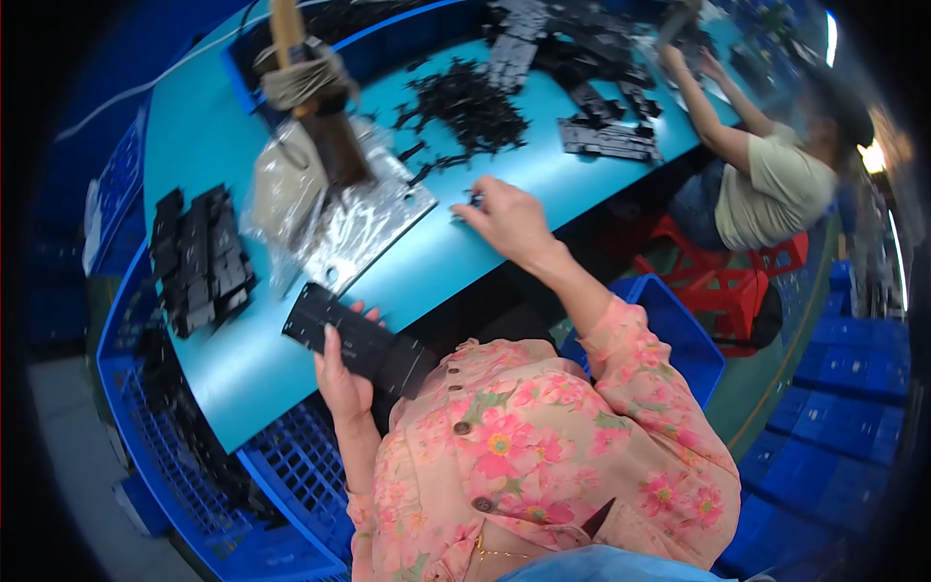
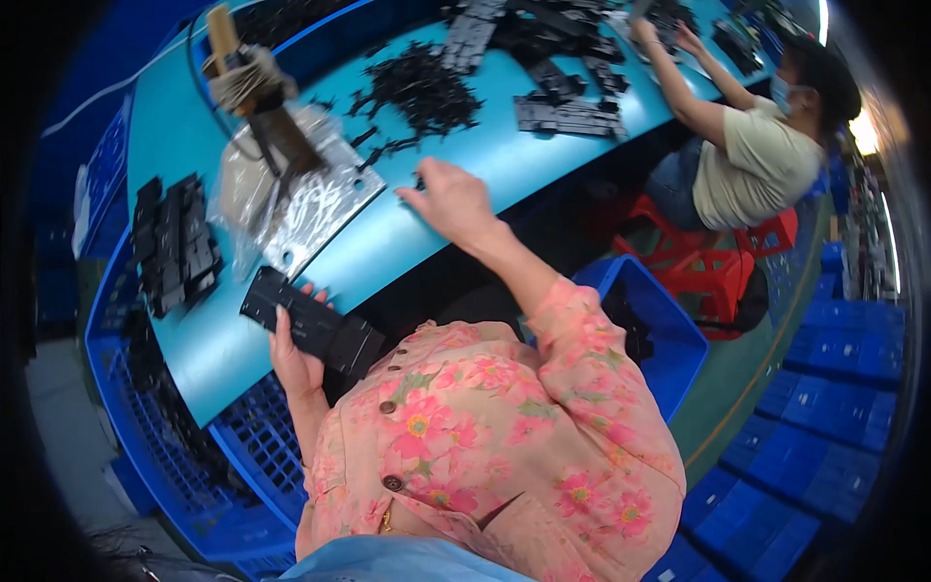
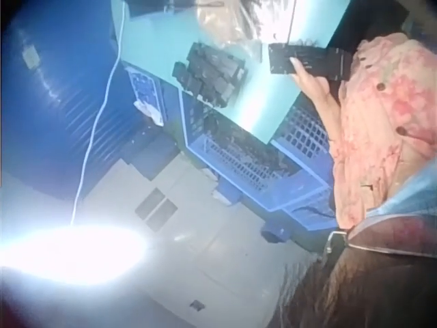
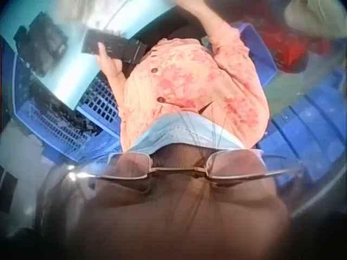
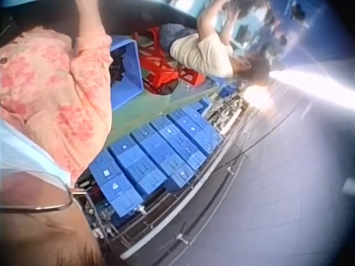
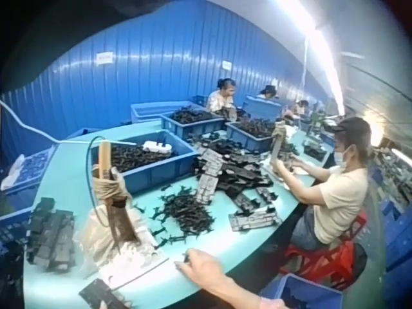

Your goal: The recorder is assembling small black plastic components onto a larger base part at a factory workbench.

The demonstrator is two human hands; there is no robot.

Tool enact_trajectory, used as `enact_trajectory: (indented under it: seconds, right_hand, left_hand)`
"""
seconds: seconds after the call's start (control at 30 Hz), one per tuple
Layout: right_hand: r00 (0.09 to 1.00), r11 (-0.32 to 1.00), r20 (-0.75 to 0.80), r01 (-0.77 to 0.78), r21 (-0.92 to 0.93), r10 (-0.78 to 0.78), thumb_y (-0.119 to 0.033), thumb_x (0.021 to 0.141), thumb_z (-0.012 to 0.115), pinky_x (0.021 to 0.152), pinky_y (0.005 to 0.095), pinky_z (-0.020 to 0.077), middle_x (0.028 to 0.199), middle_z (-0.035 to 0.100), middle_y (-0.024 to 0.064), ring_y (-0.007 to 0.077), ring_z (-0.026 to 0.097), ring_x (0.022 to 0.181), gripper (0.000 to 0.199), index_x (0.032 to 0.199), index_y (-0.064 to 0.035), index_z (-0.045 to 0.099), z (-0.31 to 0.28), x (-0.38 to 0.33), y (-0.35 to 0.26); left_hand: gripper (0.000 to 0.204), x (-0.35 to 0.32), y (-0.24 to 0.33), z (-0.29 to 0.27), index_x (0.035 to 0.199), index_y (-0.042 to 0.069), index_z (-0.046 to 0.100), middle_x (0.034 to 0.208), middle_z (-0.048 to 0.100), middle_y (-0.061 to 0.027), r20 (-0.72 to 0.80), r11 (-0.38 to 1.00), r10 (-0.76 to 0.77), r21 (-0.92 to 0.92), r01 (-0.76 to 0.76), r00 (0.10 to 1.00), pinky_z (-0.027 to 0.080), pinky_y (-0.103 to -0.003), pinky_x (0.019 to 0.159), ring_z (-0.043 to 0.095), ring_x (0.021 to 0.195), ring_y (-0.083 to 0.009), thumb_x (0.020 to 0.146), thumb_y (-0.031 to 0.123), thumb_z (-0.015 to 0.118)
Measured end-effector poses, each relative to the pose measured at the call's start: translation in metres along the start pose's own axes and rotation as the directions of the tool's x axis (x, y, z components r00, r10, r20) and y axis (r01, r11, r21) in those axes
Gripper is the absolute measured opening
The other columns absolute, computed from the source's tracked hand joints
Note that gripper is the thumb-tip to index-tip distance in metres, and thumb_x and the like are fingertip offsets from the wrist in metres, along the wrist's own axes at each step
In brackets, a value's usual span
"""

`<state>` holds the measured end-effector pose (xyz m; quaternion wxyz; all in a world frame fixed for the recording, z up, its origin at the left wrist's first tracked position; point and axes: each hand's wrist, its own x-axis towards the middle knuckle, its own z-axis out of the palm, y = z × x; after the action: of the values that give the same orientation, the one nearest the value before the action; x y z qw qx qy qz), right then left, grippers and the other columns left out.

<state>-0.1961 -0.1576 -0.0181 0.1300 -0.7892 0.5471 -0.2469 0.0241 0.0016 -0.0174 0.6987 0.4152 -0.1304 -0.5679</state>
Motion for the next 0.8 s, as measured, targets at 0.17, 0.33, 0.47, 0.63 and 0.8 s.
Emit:
enact_trajectory:
  seconds: [0.17,0.33,0.47,0.63,0.8]
  right_hand:
    - [0.985,0.982,0.031,0.169,0.084,-0.173,-0.011,0.071,0.058,0.065,0.0383,0.0441,0.072,0.057,0.0112,0.0283,0.056,0.074,0.026,0.095,-0.0041,0.050,0.007,0.000,0.002]
    - [0.935,0.926,0.017,0.348,0.149,-0.354,-0.002,0.071,0.056,0.070,0.0357,0.0445,0.082,0.059,0.0157,0.0296,0.056,0.078,0.016,0.086,-0.0002,0.059,-0.013,-0.004,0.001]
    - [0.972,0.791,0.070,0.141,0.596,-0.226,0.001,0.070,0.059,0.068,0.0284,0.0452,0.081,0.059,0.0135,0.0252,0.057,0.076,0.019,0.090,0.0015,0.060,-0.036,-0.015,-0.060]
    - [0.780,0.636,-0.066,0.553,0.539,-0.622,0.002,0.067,0.063,0.065,0.0298,0.0437,0.078,0.058,0.0109,0.0236,0.055,0.072,0.020,0.086,0.0003,0.060,-0.027,-0.012,-0.095]
    - [0.696,0.601,-0.106,0.677,0.426,-0.710,0.001,0.065,0.064,0.064,0.0311,0.0407,0.075,0.057,0.0082,0.0229,0.053,0.070,0.023,0.087,-0.0014,0.059,-0.023,-0.011,-0.094]
  left_hand:
    - [0.036,-0.002,0.005,-0.002,0.118,0.002,0.035,0.108,0.050,-0.0194,0.027,0.997,-0.043,-0.056,0.044,0.999,0.046,-0.045,0.078,0.054,0.093,-0.0309,0.089,0.022,0.041]
    - [0.029,-0.001,0.012,0.043,0.108,-0.001,0.043,0.098,0.056,-0.0178,0.148,0.978,-0.193,-0.051,0.203,0.970,0.051,-0.041,0.071,0.058,0.085,-0.0279,0.088,0.021,0.042]
    - [0.030,-0.007,0.004,0.054,0.112,0.001,0.038,0.102,0.053,-0.0169,0.255,0.955,-0.258,-0.080,0.287,0.932,0.052,-0.037,0.070,0.058,0.086,-0.0260,0.087,0.016,0.046]
    - [0.039,-0.017,-0.008,0.057,0.122,0.009,0.026,0.105,0.047,-0.0109,0.262,0.957,-0.262,-0.051,0.284,0.929,0.052,-0.031,0.072,0.057,0.087,-0.0197,0.087,0.004,0.042]
    - [0.043,-0.020,-0.004,0.059,0.123,0.010,0.021,0.105,0.046,-0.0105,0.253,0.966,-0.251,0.005,0.259,0.934,0.052,-0.029,0.070,0.057,0.086,-0.0177,0.085,-0.001,0.040]
